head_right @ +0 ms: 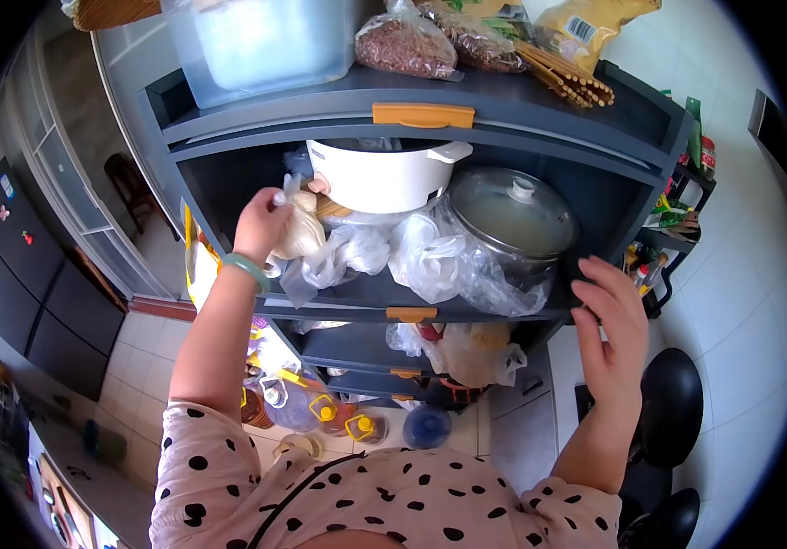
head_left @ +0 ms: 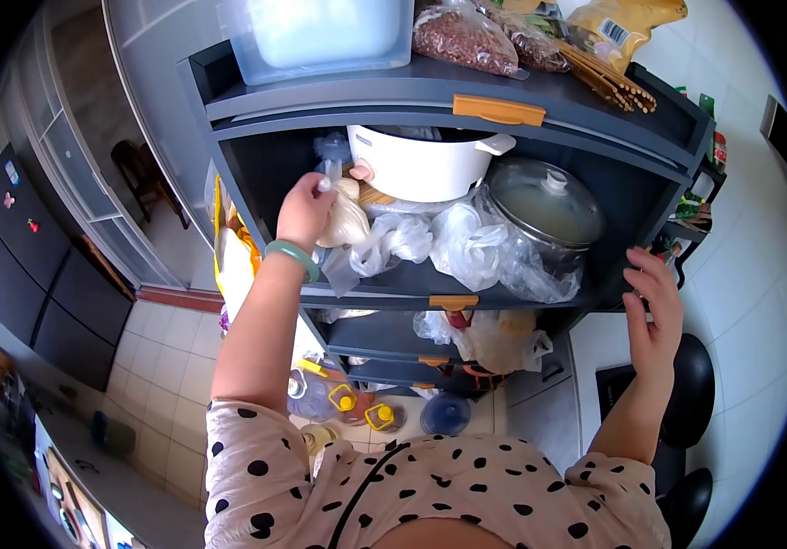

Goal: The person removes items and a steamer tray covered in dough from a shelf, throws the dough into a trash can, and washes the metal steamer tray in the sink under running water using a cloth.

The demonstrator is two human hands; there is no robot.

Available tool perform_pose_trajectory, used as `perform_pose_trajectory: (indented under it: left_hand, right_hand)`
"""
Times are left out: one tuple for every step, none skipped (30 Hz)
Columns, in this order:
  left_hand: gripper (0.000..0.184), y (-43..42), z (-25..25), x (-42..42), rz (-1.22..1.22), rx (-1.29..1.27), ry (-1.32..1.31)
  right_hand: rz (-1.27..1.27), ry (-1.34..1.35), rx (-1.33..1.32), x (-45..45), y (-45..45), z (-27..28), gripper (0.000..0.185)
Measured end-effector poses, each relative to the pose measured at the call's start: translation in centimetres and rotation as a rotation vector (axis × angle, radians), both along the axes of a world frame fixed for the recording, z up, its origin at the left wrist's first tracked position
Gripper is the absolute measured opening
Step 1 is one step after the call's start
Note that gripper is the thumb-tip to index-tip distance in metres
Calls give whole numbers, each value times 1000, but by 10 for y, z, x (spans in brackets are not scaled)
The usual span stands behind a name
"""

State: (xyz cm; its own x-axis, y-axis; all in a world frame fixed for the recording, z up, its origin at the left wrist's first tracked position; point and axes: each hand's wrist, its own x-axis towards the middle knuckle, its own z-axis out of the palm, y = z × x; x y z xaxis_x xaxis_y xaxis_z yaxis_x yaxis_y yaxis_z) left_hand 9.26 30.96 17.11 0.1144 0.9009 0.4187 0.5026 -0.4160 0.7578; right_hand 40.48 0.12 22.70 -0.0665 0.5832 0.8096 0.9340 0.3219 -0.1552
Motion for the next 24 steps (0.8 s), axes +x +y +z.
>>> perform_pose_trajectory:
  left_hand:
    - [23, -3, -1, -4, -3, 35, -143]
    - [20, -4, -3, -8, -4, 69, -288]
    - [14, 3, -9, -10, 28, 142, -390]
    - [11, 5, -11, -14, -81, 110, -619]
    - [11, 0, -9, -15, -101, 139, -772]
    - [12, -9, -5, -17, -121, 169, -925]
    - [12, -16, -3, -22, -156, 183, -1004]
    - [10, -27, 3, -25, -241, 117, -1130]
    - [10, -38, 6, -26, -300, 72, -1230]
    - [11, -46, 7, -28, -361, 25, -1330]
    - [16, -52, 5, -32, -493, -99, -1433]
    - [33, -70, 9, -31, -772, -188, -1418]
    - [41, -78, 15, -27, -919, -281, -1457]
    - [49, -84, 19, -23, -1068, -374, -1490]
    - [51, -88, 22, -21, -1087, -421, -1517]
    - [53, -90, 25, -18, -1106, -467, -1544]
    - [55, -92, 27, -17, -1126, -513, -1570]
    - [56, -95, 27, -17, -1120, -527, -1598]
    - [57, -98, 26, -17, -1115, -541, -1624]
    - [58, -100, 26, -18, -1110, -555, -1650]
    - [59, -97, 23, -20, -1125, -523, -1625]
    - [60, -97, 24, -20, -1170, -552, -1665]
    - [60, -96, 25, -20, -1217, -582, -1704]
    - [61, -96, 27, -20, -1266, -615, -1742]
  right_hand:
    - [-30, 50, -23, 3, -5, -7, 20]
    - [-58, 99, -48, 5, -8, -13, 19]
    - [-85, 149, -62, 4, -10, -17, 16]
    - [-90, 161, -69, 5, -11, -22, 16]
    - [-94, 172, -76, 6, -12, -26, 16]
    - [-97, 182, -82, 6, -11, -30, 16]
    - [-79, 186, -87, 5, -9, -32, 15]
    - [-61, 190, -92, 4, -7, -35, 15]
    - [-42, 196, -97, 2, -4, -37, 15]
    - [-23, 195, -110, 1, -1, -40, 14]
    - [-5, 193, -124, -2, 2, -42, 14]
    - [13, 191, -138, -5, 6, -44, 14]
    - [39, 182, -142, -9, 9, -44, 14]
    - [56, 172, -153, -11, 12, -45, 15]
    - [74, 162, -164, -14, 14, -46, 15]
    - [92, 152, -174, -16, 16, -47, 15]
    - [115, 152, -181, -19, 18, -46, 15]
    - [131, 164, -186, -20, 19, -47, 15]
    - [148, 177, -191, -22, 20, -49, 15]
    - [164, 189, -194, -23, 21, -50, 15]
    - [178, 190, -200, -24, 22, -49, 15]
    - [192, 191, -206, -25, 24, -49, 15]
    - [205, 193, -212, -27, 24, -49, 16]
    - [218, 198, -218, -27, 25, -49, 15]
